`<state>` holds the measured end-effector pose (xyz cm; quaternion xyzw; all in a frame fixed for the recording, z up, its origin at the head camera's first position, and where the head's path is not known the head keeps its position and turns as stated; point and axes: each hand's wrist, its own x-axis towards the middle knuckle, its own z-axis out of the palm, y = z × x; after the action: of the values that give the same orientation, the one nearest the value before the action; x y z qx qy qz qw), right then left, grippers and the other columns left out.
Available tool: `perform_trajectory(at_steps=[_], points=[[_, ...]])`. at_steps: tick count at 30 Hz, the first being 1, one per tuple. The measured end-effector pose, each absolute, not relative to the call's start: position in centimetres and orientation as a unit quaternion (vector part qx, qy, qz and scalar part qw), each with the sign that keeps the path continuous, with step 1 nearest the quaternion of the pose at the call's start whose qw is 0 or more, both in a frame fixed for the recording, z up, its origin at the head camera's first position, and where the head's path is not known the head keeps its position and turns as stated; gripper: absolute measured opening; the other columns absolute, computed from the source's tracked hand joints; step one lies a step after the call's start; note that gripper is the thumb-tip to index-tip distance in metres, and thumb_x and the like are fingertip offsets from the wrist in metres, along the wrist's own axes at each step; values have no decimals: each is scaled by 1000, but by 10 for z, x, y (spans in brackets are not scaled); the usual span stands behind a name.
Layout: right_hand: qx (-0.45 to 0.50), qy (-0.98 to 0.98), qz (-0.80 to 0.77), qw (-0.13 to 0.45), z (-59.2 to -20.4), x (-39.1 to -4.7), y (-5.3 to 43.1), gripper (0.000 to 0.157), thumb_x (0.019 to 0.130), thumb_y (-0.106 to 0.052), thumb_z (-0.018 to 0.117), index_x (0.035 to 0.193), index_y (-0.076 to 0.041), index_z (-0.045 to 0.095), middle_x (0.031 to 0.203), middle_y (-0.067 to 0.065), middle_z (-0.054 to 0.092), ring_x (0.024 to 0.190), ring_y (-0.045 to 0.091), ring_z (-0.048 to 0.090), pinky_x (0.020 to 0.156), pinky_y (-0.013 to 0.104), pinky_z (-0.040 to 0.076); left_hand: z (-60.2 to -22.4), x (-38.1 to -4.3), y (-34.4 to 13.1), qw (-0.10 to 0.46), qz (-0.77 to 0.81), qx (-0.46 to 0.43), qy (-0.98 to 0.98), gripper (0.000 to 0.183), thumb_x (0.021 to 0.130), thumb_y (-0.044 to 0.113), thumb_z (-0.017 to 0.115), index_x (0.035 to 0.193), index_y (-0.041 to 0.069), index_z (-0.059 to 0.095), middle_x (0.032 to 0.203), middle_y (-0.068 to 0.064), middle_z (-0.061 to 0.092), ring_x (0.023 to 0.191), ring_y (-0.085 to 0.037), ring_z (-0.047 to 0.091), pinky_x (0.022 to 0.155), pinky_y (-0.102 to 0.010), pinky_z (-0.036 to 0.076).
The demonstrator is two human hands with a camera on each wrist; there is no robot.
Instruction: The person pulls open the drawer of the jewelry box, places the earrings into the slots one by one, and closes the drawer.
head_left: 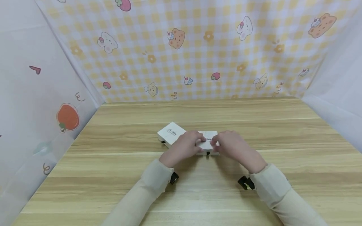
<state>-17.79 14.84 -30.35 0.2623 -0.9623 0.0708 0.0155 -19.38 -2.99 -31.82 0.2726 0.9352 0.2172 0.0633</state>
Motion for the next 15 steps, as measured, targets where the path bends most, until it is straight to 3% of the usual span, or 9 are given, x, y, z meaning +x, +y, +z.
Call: perform_trajectory(at_steps=[4, 15], points=[[254, -964, 80, 10, -304, -183, 149, 14, 76, -22, 75, 86, -13, 73, 79, 0, 70, 57, 11, 47, 56, 29, 43, -318, -198, -29, 69, 222, 268, 935, 31, 81, 16, 72, 111, 12, 67, 103, -2, 61, 76, -15, 48, 69, -26, 41], [213, -970, 104, -51, -300, -197, 153, 19, 78, -22, 73, 94, -11, 72, 94, 5, 70, 71, 15, 57, 67, 35, 48, -314, -208, -19, 73, 197, 244, 947, 34, 81, 21, 73, 114, 15, 66, 114, -2, 62, 95, -15, 55, 89, -32, 45]])
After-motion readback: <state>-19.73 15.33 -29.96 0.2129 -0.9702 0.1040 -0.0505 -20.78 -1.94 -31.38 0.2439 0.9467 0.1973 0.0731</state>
